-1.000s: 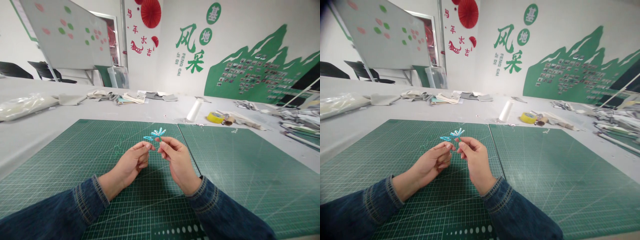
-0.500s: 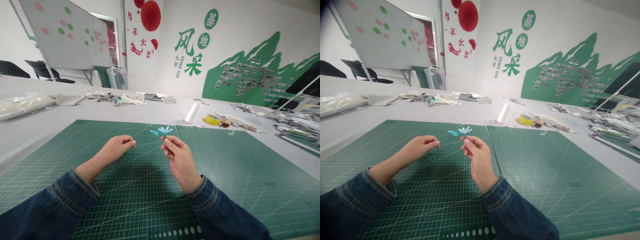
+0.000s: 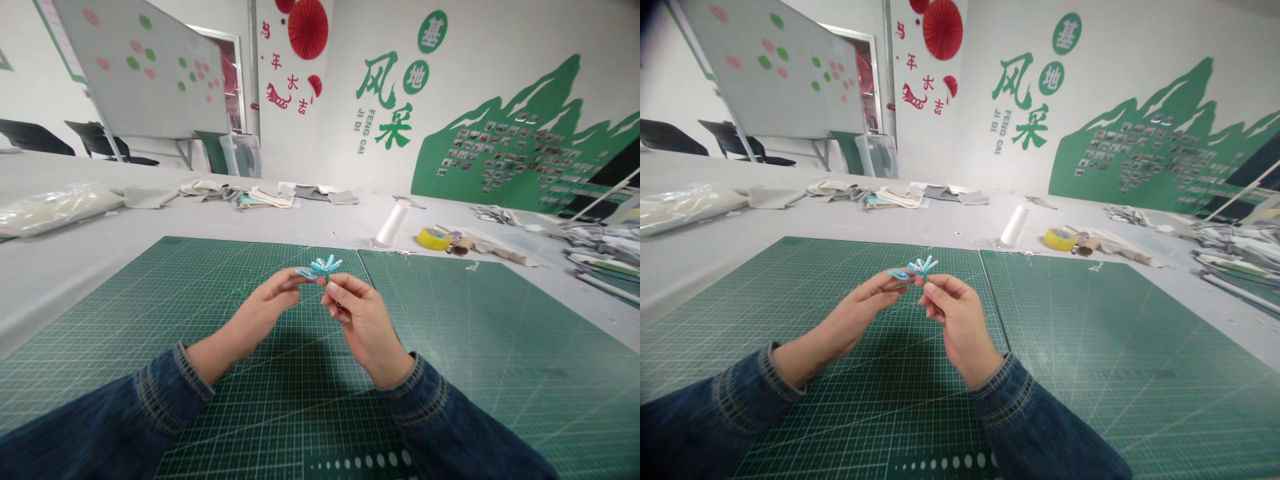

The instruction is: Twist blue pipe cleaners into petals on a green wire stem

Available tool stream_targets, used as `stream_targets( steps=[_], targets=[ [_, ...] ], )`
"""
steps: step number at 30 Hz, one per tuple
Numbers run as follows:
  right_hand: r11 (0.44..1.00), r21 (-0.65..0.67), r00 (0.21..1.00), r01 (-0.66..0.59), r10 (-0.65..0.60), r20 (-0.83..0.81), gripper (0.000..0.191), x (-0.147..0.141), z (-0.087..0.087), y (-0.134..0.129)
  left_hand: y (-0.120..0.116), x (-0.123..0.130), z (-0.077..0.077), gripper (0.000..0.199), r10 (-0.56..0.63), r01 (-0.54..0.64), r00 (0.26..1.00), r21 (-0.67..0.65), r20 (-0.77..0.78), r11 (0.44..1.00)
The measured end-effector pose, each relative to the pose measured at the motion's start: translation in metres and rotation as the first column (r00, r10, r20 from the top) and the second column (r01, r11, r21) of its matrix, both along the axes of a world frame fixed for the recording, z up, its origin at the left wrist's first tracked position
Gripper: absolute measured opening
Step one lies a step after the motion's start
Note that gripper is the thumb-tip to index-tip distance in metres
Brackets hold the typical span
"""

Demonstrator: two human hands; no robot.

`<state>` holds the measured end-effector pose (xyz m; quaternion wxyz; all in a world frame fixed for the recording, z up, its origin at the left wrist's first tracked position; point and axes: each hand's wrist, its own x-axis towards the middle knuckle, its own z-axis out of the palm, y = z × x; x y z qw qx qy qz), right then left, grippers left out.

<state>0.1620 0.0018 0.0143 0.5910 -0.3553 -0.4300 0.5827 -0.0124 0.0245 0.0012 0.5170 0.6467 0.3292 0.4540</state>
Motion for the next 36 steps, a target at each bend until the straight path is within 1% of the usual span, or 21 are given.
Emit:
stream_targets(
  steps=[1,2,3,5,7,9,11,13,15,17,19,20,21,23,25,27,30,33,36],
  targets=[
    [1.0,0.0,1.0,-0.011,0.011,0.005,0.007,-0.001,0.0,-0.001,-0.005,0.006,-0.002,0.032,-0.045,0.058,0.989,-0.098,0.138,0.993],
    [1.0,-0.001,1.0,-0.018,0.018,0.012,0.007,-0.002,-0.001,-0.001,-0.009,0.01,-0.003,0.03,-0.06,0.104,0.968,-0.171,0.244,0.98],
    [1.0,-0.005,1.0,-0.021,0.021,0.02,0.007,-0.002,-0.002,-0.001,-0.012,0.014,-0.004,0.029,-0.07,0.146,0.947,-0.227,0.312,0.963],
    [1.0,-0.016,0.999,-0.005,0.006,0.038,0.009,-0.003,-0.003,0.0,-0.015,0.016,-0.004,0.028,-0.093,0.208,0.931,-0.303,0.353,0.93],
    [1.0,-0.021,0.998,0.014,-0.013,0.066,0.01,-0.004,-0.004,0.0,-0.015,0.015,-0.003,0.03,-0.098,0.215,0.944,-0.361,0.316,0.907],
    [1.0,-0.017,0.996,0.021,-0.02,0.091,0.01,-0.005,-0.005,0.0,-0.013,0.011,-0.002,0.031,-0.056,0.175,0.961,-0.438,0.271,0.882],
    [1.0,-0.012,0.994,0.017,-0.016,0.106,0.01,-0.005,-0.005,0.0,-0.01,0.008,-0.003,0.03,-0.013,0.139,0.971,-0.517,0.239,0.844],
    [1.0,-0.011,0.994,0.014,-0.013,0.111,0.01,-0.006,-0.005,0.0,-0.007,0.006,-0.005,0.028,-0.007,0.133,0.977,-0.579,0.213,0.804],
    [1.0,-0.009,0.993,0.012,-0.01,0.118,0.01,-0.007,-0.005,0.0,-0.006,0.004,-0.006,0.022,-0.055,0.145,0.986,-0.637,0.158,0.757],
    [1.0,-0.006,0.992,0.013,-0.012,0.124,0.01,-0.008,-0.006,-0.001,-0.005,0.003,-0.005,0.019,-0.161,0.178,0.983,-0.693,0.091,0.698],
    [1.0,-0.001,0.992,0.024,-0.024,0.121,0.01,-0.008,-0.006,-0.001,-0.005,0.0,-0.003,0.024,-0.281,0.23,0.959,-0.712,0.048,0.663],
    [0.999,0.001,0.992,0.033,-0.033,0.118,0.01,-0.007,-0.006,0.0,-0.005,-0.002,-0.001,0.027,-0.333,0.262,0.942,-0.7,0.036,0.665],
    [0.999,0.001,0.992,0.044,-0.044,0.114,0.009,-0.006,-0.006,0.0,-0.005,-0.003,0.0,0.029,-0.373,0.291,0.927,-0.669,0.023,0.684],
    [0.997,-0.004,0.992,0.071,-0.07,0.105,0.009,-0.004,-0.006,0.002,-0.004,-0.007,0.003,0.03,-0.427,0.334,0.904,-0.568,-0.033,0.752],
    [0.995,-0.015,0.992,0.095,-0.094,0.088,0.01,-0.002,-0.006,0.004,-0.003,-0.009,0.004,0.031,-0.438,0.349,0.893,-0.455,-0.101,0.819],
    [0.993,-0.03,0.992,0.117,-0.115,0.061,0.011,0.001,-0.007,0.006,-0.001,-0.01,0.003,0.035,-0.418,0.353,0.902,-0.371,-0.108,0.859],
    [0.99,-0.042,0.991,0.134,-0.133,0.028,0.013,0.003,-0.007,0.008,0.001,-0.008,-0.003,0.045,-0.346,0.34,0.938,-0.293,0.033,0.894],
    [0.99,-0.047,0.991,0.135,-0.134,0.016,0.013,0.004,-0.006,0.008,0.003,-0.006,-0.008,0.049,-0.245,0.283,0.954,-0.255,0.172,0.924],
    [0.989,-0.057,0.991,0.135,-0.135,0.011,0.014,0.005,-0.005,0.007,0.005,-0.005,-0.009,0.046,-0.172,0.229,0.955,-0.23,0.243,0.946]
  ],
)
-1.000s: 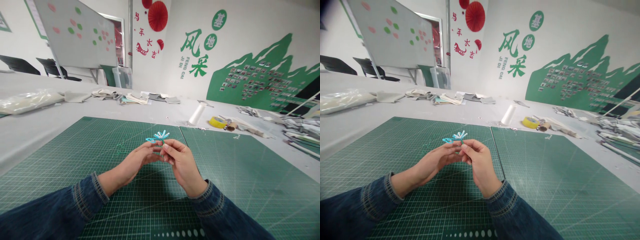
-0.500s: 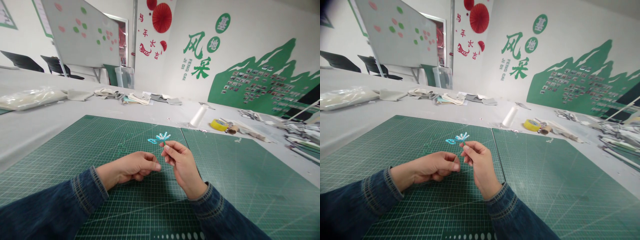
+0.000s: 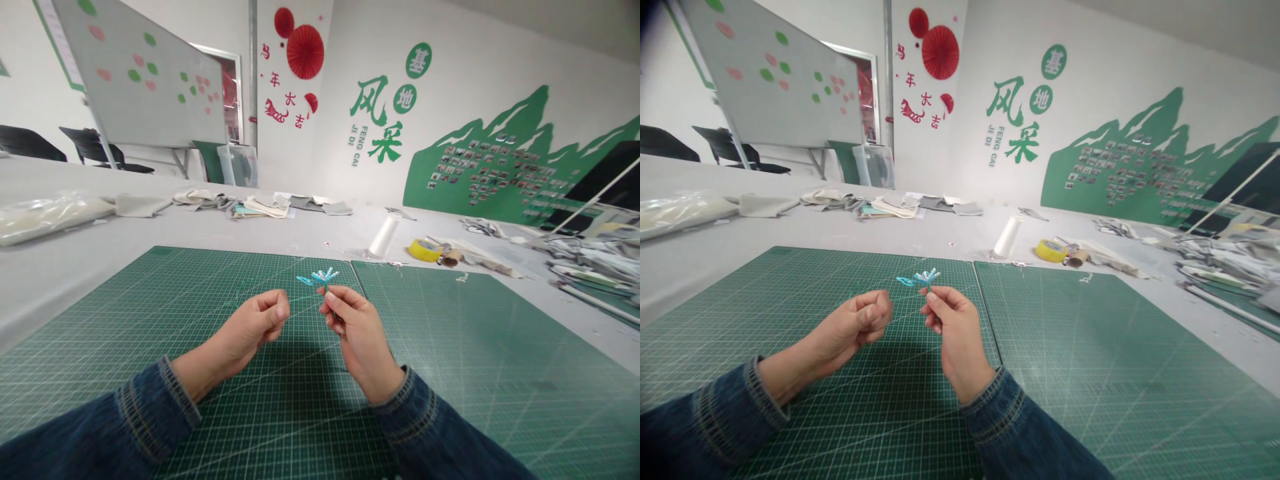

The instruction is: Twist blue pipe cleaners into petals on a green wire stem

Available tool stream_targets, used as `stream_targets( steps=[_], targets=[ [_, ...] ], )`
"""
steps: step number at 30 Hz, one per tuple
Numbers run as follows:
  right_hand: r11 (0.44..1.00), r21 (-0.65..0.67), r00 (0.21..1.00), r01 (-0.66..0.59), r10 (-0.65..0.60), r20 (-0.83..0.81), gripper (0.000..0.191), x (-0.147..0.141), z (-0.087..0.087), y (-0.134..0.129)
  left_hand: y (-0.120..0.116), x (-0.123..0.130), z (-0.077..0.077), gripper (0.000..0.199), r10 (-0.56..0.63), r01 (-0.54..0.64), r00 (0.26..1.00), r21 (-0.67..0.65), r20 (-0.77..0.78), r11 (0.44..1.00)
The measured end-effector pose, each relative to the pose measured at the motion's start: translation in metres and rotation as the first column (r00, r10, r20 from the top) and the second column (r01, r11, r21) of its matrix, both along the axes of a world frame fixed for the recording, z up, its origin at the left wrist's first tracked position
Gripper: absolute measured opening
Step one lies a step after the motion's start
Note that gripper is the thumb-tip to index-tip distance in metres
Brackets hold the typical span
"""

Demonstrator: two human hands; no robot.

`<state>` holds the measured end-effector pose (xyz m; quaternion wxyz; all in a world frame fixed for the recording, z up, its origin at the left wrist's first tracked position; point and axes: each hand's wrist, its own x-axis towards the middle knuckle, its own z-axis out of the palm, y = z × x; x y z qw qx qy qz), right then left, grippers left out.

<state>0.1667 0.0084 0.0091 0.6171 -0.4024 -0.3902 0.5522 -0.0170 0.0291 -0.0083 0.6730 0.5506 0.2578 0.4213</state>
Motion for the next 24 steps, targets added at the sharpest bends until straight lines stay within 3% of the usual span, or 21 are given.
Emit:
stream_targets(
  steps=[9,13,20,24],
  targets=[
    [1.0,-0.006,1.0,0.002,-0.002,0.003,0.016,0.001,0.001,0.0,-0.003,0.002,0.008,0.038,0.072,-0.074,0.989,0.013,0.131,0.997],
    [1.0,-0.003,1.0,0.005,-0.005,-0.006,0.016,0.001,0.001,0.0,-0.007,0.001,0.012,0.044,-0.021,0.023,0.989,-0.011,0.147,1.0],
    [1.0,-0.002,1.0,-0.004,0.004,0.0,0.014,0.002,0.002,0.001,-0.015,0.001,0.017,0.06,-0.197,0.197,0.98,0.043,0.0,0.979],
    [1.0,-0.01,1.0,0.002,-0.002,0.019,0.014,0.002,0.002,0.001,-0.014,0.003,0.019,0.07,-0.074,0.08,0.993,0.065,-0.087,0.995]
  ],
)
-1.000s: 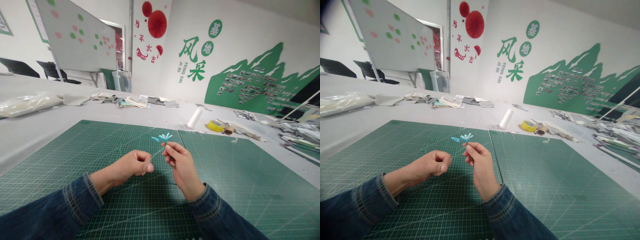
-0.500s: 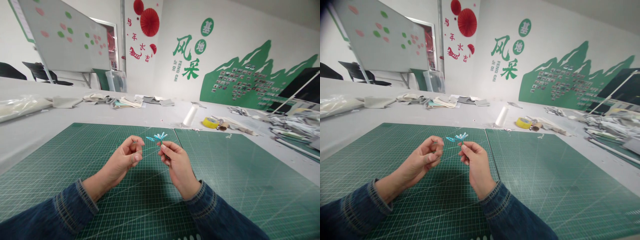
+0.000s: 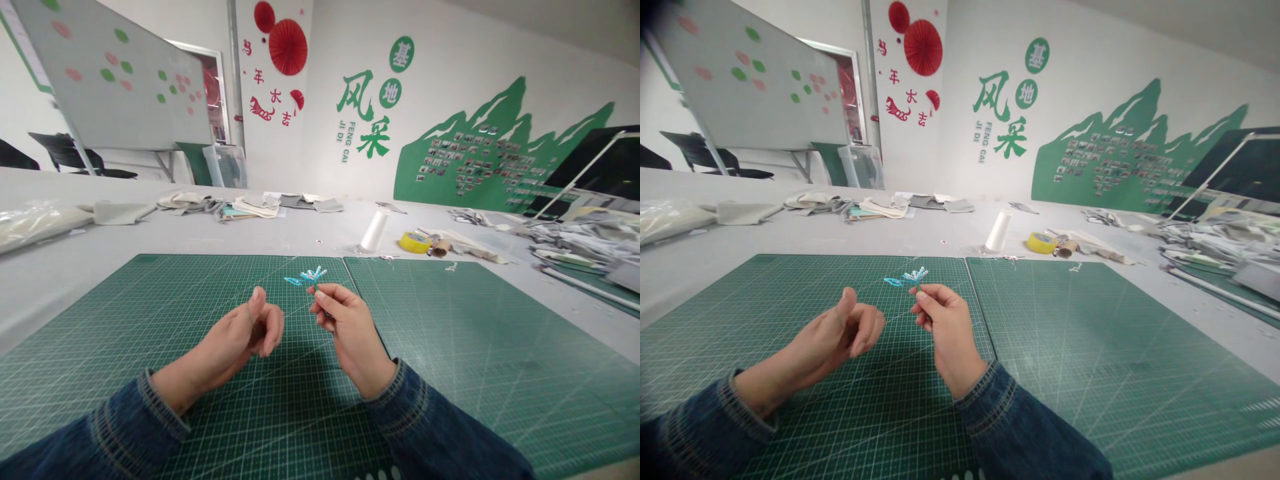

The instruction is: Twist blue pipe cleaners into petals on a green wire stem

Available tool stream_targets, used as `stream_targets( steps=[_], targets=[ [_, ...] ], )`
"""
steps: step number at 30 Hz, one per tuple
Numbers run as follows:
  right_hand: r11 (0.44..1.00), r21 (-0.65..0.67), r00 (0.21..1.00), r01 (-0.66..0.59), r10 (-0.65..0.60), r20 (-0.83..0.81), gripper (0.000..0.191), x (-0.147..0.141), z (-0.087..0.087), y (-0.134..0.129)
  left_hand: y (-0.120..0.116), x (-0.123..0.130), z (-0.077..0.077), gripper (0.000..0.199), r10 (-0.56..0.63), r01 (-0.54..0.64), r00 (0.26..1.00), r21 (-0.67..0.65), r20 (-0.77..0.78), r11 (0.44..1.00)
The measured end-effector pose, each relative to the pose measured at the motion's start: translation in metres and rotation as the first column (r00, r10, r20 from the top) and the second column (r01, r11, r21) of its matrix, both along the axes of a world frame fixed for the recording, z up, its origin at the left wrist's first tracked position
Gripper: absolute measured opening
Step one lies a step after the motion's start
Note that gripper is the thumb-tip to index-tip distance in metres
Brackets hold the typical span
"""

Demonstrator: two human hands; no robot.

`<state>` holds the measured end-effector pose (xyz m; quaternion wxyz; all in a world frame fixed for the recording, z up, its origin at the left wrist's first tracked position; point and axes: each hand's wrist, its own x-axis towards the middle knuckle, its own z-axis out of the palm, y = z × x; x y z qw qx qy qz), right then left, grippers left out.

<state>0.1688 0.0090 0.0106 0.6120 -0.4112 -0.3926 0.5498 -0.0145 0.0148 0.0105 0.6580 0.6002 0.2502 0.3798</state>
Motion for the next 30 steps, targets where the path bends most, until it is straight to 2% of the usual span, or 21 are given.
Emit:
stream_targets(
  steps=[4,8,12,16,18,21,24,27,30],
  targets=[
    [1.0,0.014,1.0,-0.002,0.002,0.012,0.014,-0.001,0.001,-0.001,0.006,0.002,-0.002,0.068,0.144,-0.146,0.989,-0.05,-0.032,0.988],
    [1.0,0.019,1.0,0.011,-0.012,0.023,0.013,-0.003,0.003,-0.003,0.01,0.003,-0.003,0.063,0.183,-0.187,0.98,-0.058,-0.073,0.981],
    [1.0,0.018,1.0,0.008,-0.008,0.027,0.015,-0.003,0.004,-0.003,0.011,0.002,-0.003,0.062,0.275,-0.266,0.947,0.077,-0.166,0.961],
    [1.0,-0.004,1.0,0.008,-0.008,0.022,0.016,-0.002,0.002,-0.002,0.007,-0.001,0.0,0.06,0.352,-0.305,0.921,0.254,-0.167,0.918],
    [1.0,-0.006,1.0,0.015,-0.015,0.014,0.017,-0.001,0.0,0.0,0.002,-0.002,0.003,0.059,0.373,-0.276,0.911,0.412,-0.176,0.868],
    [1.0,0.003,1.0,0.011,-0.011,0.001,0.017,0.001,-0.002,0.001,-0.005,-0.003,0.009,0.059,0.419,-0.227,0.89,0.624,-0.178,0.748],
    [1.0,-0.002,1.0,0.0,0.0,0.001,0.017,0.001,-0.003,0.001,-0.009,-0.004,0.015,0.059,0.453,-0.227,0.879,0.701,-0.151,0.676],
    [1.0,-0.007,1.0,0.004,-0.004,0.008,0.016,0.0,-0.004,0.001,-0.012,-0.004,0.02,0.059,0.452,-0.265,0.885,0.676,-0.113,0.688],
    [1.0,-0.008,1.0,0.007,-0.007,0.026,0.017,0.0,-0.004,0.0,-0.016,-0.003,0.021,0.061,0.394,-0.254,0.914,0.613,-0.102,0.748]
  ],
)
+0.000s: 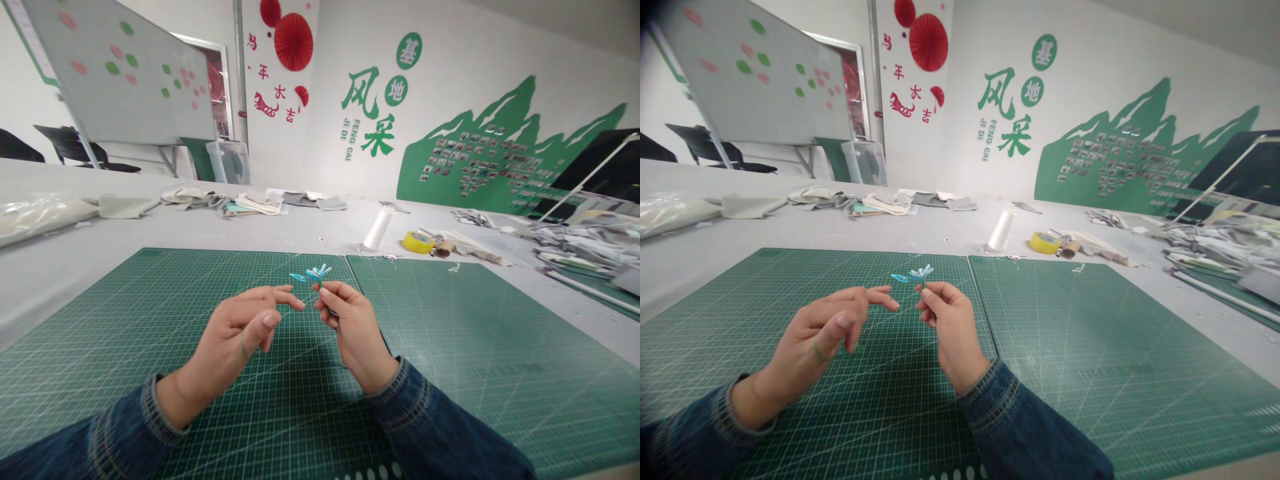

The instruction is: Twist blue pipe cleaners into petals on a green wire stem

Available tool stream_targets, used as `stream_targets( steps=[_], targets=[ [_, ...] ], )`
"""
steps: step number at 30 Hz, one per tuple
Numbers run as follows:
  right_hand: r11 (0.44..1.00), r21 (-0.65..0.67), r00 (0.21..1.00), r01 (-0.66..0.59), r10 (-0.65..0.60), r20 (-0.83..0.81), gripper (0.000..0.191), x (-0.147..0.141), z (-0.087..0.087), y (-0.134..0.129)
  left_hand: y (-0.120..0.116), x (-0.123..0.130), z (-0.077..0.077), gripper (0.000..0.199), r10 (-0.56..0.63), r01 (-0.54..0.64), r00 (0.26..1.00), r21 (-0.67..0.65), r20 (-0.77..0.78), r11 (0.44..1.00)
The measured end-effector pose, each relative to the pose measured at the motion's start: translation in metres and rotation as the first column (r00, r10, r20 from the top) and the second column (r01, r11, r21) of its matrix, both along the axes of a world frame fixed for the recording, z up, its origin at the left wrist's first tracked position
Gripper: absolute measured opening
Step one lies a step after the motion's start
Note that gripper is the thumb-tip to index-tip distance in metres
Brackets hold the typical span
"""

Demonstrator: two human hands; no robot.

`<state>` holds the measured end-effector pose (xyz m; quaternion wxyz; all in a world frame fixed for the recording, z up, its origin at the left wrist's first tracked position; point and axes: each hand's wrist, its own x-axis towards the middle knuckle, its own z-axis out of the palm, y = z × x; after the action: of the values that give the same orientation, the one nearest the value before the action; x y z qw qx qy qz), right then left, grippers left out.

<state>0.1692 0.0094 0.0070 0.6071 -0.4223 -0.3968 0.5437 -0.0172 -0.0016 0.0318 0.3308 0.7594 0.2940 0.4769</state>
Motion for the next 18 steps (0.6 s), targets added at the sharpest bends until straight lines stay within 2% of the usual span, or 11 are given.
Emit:
stream_targets(
  steps=[3,5,10,14,18],
  targets=[
    [1.0,0.007,1.0,0.005,-0.005,0.029,0.017,0.0,0.001,0.0,-0.003,0.002,-0.002,0.058,-0.096,0.095,0.995,-0.082,-0.004,0.992],
    [1.0,0.015,0.999,0.017,-0.018,0.036,0.017,-0.001,0.002,0.0,-0.003,0.004,-0.005,0.056,-0.103,0.101,0.995,-0.112,-0.015,0.989],
    [0.998,0.04,0.998,0.04,-0.042,0.044,0.015,-0.003,0.005,-0.001,0.007,0.005,-0.01,0.051,0.098,-0.095,0.995,-0.194,0.006,0.976],
    [0.998,0.044,0.997,0.043,-0.046,0.059,0.013,-0.004,0.007,-0.003,0.015,0.006,-0.014,0.041,0.135,-0.14,0.99,-0.292,-0.037,0.946],
    [0.997,0.057,0.996,0.047,-0.051,0.079,0.012,-0.005,0.007,-0.004,0.021,0.007,-0.02,0.031,0.173,-0.227,0.962,-0.267,-0.209,0.937]
  ],
)
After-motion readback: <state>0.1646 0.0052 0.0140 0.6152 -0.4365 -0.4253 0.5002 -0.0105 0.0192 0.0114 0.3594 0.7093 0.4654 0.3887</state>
